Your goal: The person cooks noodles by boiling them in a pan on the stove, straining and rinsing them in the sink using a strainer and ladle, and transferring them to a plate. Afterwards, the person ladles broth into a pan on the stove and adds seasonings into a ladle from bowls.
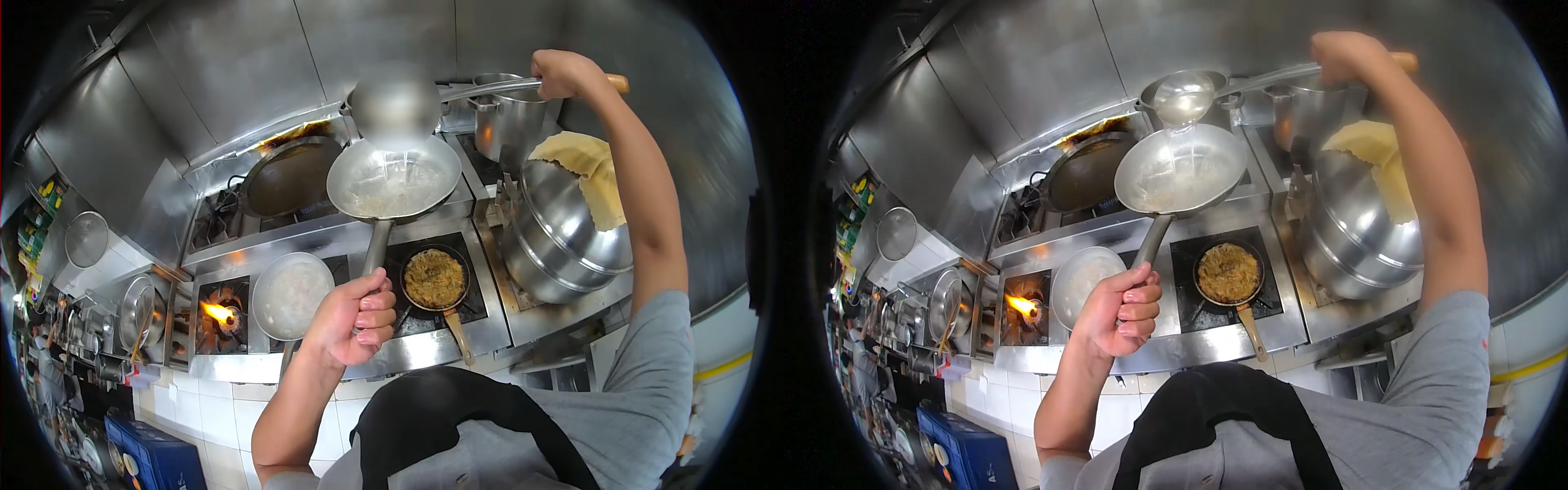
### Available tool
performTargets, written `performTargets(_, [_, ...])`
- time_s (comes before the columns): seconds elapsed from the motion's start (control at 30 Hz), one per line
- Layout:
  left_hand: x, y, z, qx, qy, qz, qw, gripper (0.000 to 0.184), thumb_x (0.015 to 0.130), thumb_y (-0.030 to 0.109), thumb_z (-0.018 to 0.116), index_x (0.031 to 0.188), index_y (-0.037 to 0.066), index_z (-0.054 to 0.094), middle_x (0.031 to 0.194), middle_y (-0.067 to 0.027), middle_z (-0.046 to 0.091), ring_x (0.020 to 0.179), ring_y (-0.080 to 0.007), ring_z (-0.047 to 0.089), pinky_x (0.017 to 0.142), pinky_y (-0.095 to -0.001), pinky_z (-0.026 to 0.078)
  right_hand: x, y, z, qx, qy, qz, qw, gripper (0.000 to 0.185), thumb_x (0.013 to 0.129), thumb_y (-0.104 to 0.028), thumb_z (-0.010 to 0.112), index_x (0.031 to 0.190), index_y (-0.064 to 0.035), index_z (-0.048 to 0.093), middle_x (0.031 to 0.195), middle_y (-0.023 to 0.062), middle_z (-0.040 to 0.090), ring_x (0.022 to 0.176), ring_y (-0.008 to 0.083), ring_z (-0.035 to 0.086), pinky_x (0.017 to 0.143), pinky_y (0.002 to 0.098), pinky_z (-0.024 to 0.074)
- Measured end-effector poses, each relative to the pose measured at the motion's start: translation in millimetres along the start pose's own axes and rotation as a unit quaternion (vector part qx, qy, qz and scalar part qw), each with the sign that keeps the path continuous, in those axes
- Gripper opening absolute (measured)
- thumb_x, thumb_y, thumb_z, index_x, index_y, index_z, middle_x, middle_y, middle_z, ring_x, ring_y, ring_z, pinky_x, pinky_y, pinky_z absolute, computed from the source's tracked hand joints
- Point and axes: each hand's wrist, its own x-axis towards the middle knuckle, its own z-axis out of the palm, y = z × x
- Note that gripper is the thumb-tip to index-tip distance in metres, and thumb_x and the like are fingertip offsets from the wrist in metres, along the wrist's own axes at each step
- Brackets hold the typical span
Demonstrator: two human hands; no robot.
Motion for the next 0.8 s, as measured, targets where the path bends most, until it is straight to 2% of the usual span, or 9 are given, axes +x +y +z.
performTargets(0.07, [-0.9,-1.3,-2.6,0.0,-0.001,-0.005,1.0,0.024,0.102,0.027,0.044,0.088,0.008,0.049,0.06,0.0069,0.035,0.042,-0.0031,0.03,0.032,-0.0204,0.025,0.6,9.1,21.0,-0.03,0.073,-0.045,0.996,0.022,0.068,-0.012,0.068,0.089,-0.0028,0.067,0.083,0.0145,0.068,0.075,0.0329,0.065,0.065,0.0418,0.0528])
performTargets(0.1, [-1.3,-0.9,-3.7,0.001,-0.001,-0.006,1.0,0.024,0.102,0.027,0.044,0.088,0.008,0.049,0.06,0.0069,0.035,0.042,-0.0031,0.03,0.032,-0.0204,0.025,-2.4,9.7,26.1,-0.03,0.072,-0.044,0.996,0.022,0.068,-0.012,0.068,0.089,-0.0028,0.067,0.083,0.0145,0.068,0.075,0.0329,0.065,0.065,0.0418,0.0528])
performTargets(0.17, [-2.3,-0.3,-6.3,-0.003,-0.013,-0.012,1.0,0.024,0.102,0.027,0.044,0.088,0.008,0.049,0.06,0.0066,0.035,0.042,-0.0035,0.03,0.033,-0.0206,0.025,-16.7,8.9,38.2,0.004,0.083,-0.009,0.997,0.024,0.068,-0.012,0.069,0.09,-0.005,0.068,0.089,0.0156,0.068,0.089,0.0339,0.065,0.075,0.0424,0.0525])
performTargets(0.23, [-3.1,0.1,-8.3,-0.003,-0.013,-0.014,1.0,0.024,0.102,0.027,0.043,0.088,0.008,0.049,0.06,0.0065,0.035,0.042,-0.0037,0.03,0.033,-0.0207,0.025,-26.1,10.0,50.8,0.005,0.089,-0.009,0.996,0.022,0.069,-0.012,0.07,0.09,-0.0059,0.068,0.089,0.0152,0.068,0.088,0.0339,0.065,0.075,0.0435,0.0529])
performTargets(0.47, [-0.3,3.9,-14.4,0.001,-0.006,-0.027,1.0,0.023,0.102,0.027,0.044,0.09,0.009,0.05,0.061,0.006,0.035,0.043,-0.0042,0.03,0.034,-0.0207,0.024,-38.2,14.2,75.5,-0.033,0.208,-0.036,0.977,0.016,0.075,-0.014,0.069,0.088,-0.0051,0.068,0.083,0.0156,0.068,0.084,0.0347,0.066,0.076,0.0453,0.0524])
performTargets(0.57, [2.8,5.7,-19.1,-0.002,-0.022,-0.03,0.999,0.022,0.102,0.027,0.044,0.09,0.009,0.05,0.061,0.006,0.035,0.043,-0.0043,0.03,0.033,-0.0206,0.024,-8.0,19.5,69.6,-0.036,0.196,-0.023,0.98,0.017,0.075,-0.018,0.07,0.087,-0.005,0.067,0.084,0.0156,0.068,0.083,0.0347,0.066,0.075,0.045,0.053])
performTargets(0.63, [2.9,6.2,-16.4,0.001,-0.02,-0.026,0.999,0.022,0.103,0.027,0.043,0.09,0.009,0.05,0.061,0.006,0.035,0.043,-0.0043,0.03,0.033,-0.0205,0.024,21.9,21.8,70.3,-0.041,0.244,-0.05,0.968,0.018,0.075,-0.019,0.071,0.085,-0.0043,0.067,0.084,0.0154,0.068,0.081,0.0346,0.066,0.073,0.0445,0.0537])
performTargets(0.8, [6.0,5.6,-15.8,-0.004,-0.02,-0.023,1.0,0.022,0.103,0.026,0.043,0.09,0.009,0.049,0.06,0.006,0.034,0.044,-0.0042,0.03,0.034,-0.0204,0.025,94.9,-7.9,58.5,-0.063,0.268,-0.034,0.961,0.013,0.076,-0.015,0.069,0.086,-0.0065,0.069,0.087,0.0139,0.07,0.085,0.0324,0.069,0.071,0.0428,0.0559])
